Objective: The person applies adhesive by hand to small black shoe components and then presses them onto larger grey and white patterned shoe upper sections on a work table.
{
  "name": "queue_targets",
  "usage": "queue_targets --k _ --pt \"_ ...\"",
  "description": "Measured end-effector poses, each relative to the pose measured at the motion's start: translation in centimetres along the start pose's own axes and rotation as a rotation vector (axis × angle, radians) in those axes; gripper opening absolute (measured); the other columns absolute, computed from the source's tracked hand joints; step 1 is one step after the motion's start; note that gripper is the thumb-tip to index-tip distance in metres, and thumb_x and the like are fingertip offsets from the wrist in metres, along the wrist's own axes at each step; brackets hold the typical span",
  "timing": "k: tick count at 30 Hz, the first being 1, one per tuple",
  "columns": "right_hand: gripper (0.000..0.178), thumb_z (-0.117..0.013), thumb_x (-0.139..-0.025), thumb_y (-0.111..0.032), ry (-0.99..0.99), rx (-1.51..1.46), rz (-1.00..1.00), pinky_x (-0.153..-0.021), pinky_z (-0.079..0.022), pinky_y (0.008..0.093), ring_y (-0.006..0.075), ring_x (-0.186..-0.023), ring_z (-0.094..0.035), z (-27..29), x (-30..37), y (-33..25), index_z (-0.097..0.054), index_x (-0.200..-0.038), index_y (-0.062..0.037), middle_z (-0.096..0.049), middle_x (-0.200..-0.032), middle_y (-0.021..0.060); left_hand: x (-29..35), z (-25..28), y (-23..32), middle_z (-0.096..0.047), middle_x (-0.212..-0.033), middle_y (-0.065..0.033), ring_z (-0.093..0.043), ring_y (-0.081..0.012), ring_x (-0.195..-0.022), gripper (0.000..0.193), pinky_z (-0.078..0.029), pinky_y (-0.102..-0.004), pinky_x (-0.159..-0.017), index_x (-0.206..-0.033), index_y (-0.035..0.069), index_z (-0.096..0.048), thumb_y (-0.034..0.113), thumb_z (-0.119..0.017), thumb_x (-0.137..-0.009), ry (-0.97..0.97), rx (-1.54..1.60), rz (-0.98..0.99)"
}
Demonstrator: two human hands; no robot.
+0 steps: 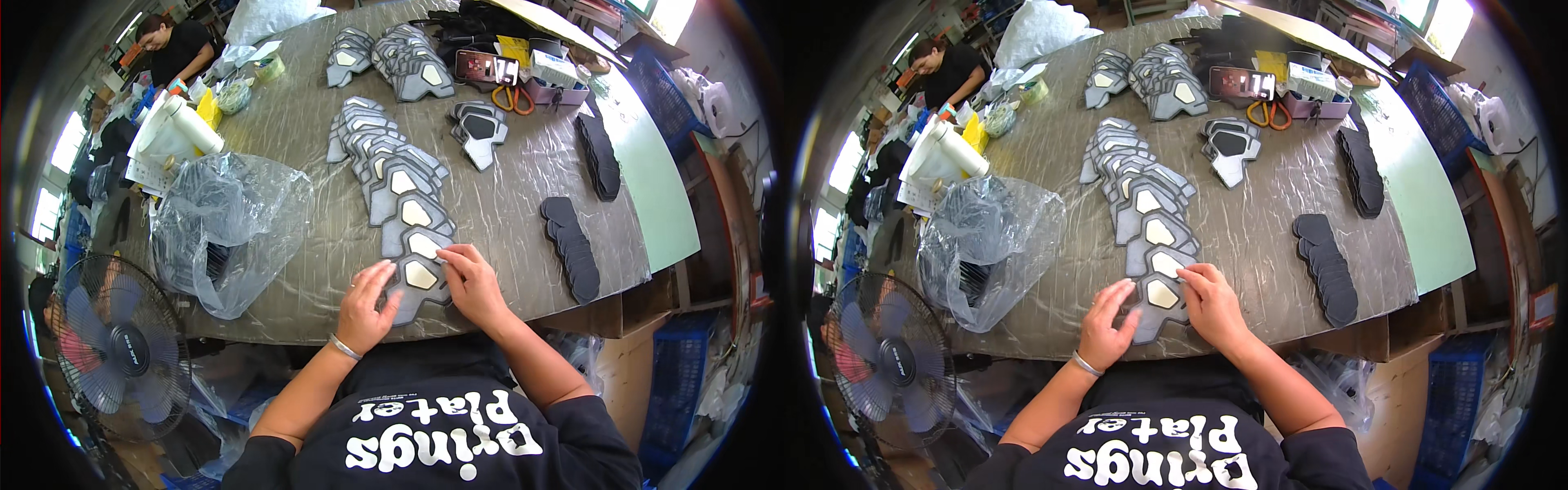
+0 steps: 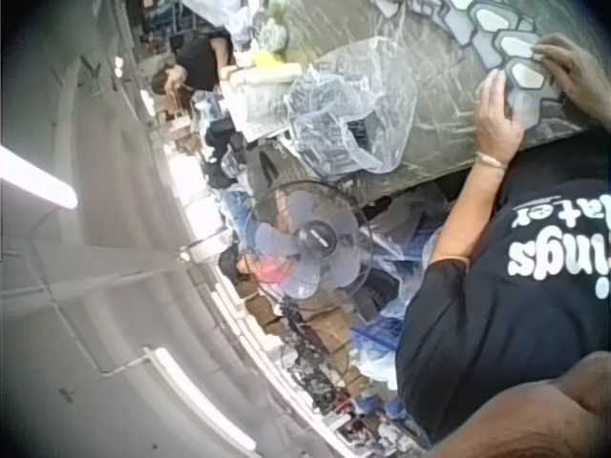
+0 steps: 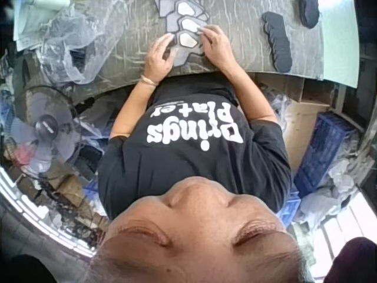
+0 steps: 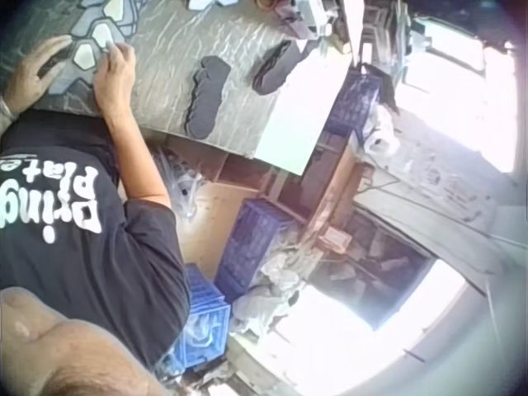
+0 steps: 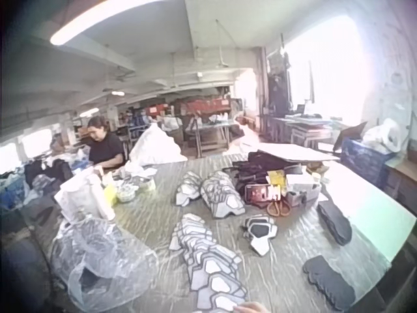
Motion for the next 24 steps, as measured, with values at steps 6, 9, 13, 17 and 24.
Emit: queue_targets --k 6,9,13,17,24 --pt "0.028 -0.069 -0.084 -0.016 -0.107 0.297 0.174 -0.099 -0.041 0.0447 0.0294 -0.111 -0.059 0.7 2.5 -0.7 -0.067 -0.109 -0.0047 -0.063 -0.117 0.0119 2.3 -1.9 0.7 -0.056 -0.128 -0.015 -0.051 -0.0319 -0.12 0.058 -0.04 -0.0426 -0.102 -0.121 0.002 -0.062 0.032 -0.079 -0.074 -0.21 -0.199 -0.065" --pt "0.037 -0.07 -0.084 -0.023 -0.266 0.432 0.3 -0.106 -0.036 0.0462 0.0271 -0.12 -0.054 -0.6 3.5 -2.5 -0.064 -0.116 -0.0051 -0.059 -0.128 0.0099 2.9 -1.9 1.5 -0.056 -0.128 -0.0147 -0.051 -0.0324 -0.119 0.059 -0.04 -0.0425 -0.099 -0.12 0.003 -0.062 0.032 -0.08 -0.073 -0.26 -0.214 -0.068" --pt "0.045 -0.073 -0.082 -0.027 -0.279 0.466 0.247 -0.11 -0.032 0.0482 0.0266 -0.125 -0.05 -0.3 3.5 -1.4 -0.063 -0.121 -0.0073 -0.056 -0.134 0.0096 2.2 -2.2 2.0 -0.054 -0.13 -0.0144 -0.049 -0.031 -0.121 0.057 -0.04 -0.0422 -0.098 -0.118 0.005 -0.062 0.039 -0.078 -0.075 -0.256 -0.212 -0.092" --pt "0.043 -0.073 -0.082 -0.022 -0.301 0.358 0.256 -0.109 -0.034 0.0484 0.0282 -0.123 -0.053 -0.1 2.8 -1.6 -0.062 -0.12 -0.0064 -0.057 -0.134 0.0103 0.9 -2.6 0.5 -0.053 -0.133 -0.02 -0.051 -0.037 -0.123 0.053 -0.037 -0.0457 -0.103 -0.118 0.003 -0.058 0.029 -0.077 -0.076 -0.224 -0.112 -0.074" --pt "0.024 -0.071 -0.082 -0.015 0.367 0.649 -0.05 -0.087 -0.051 0.039 0.0333 -0.101 -0.063 15.1 -0.7 2.3 -0.069 -0.102 -0.0022 -0.067 -0.108 0.015 0.6 -3.3 0.5 -0.053 -0.128 -0.0203 -0.051 -0.0375 -0.118 0.056 -0.039 -0.0449 -0.1 -0.123 0.001 -0.054 0.027 -0.076 -0.078 -0.205 -0.152 -0.127"
Point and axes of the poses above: each hand's wrist, its own x-axis away from the middle knuckle, its own z-axis out of the back of the hand, y = z × x, the point moved 8 cm from there along -x, towards the middle knuckle
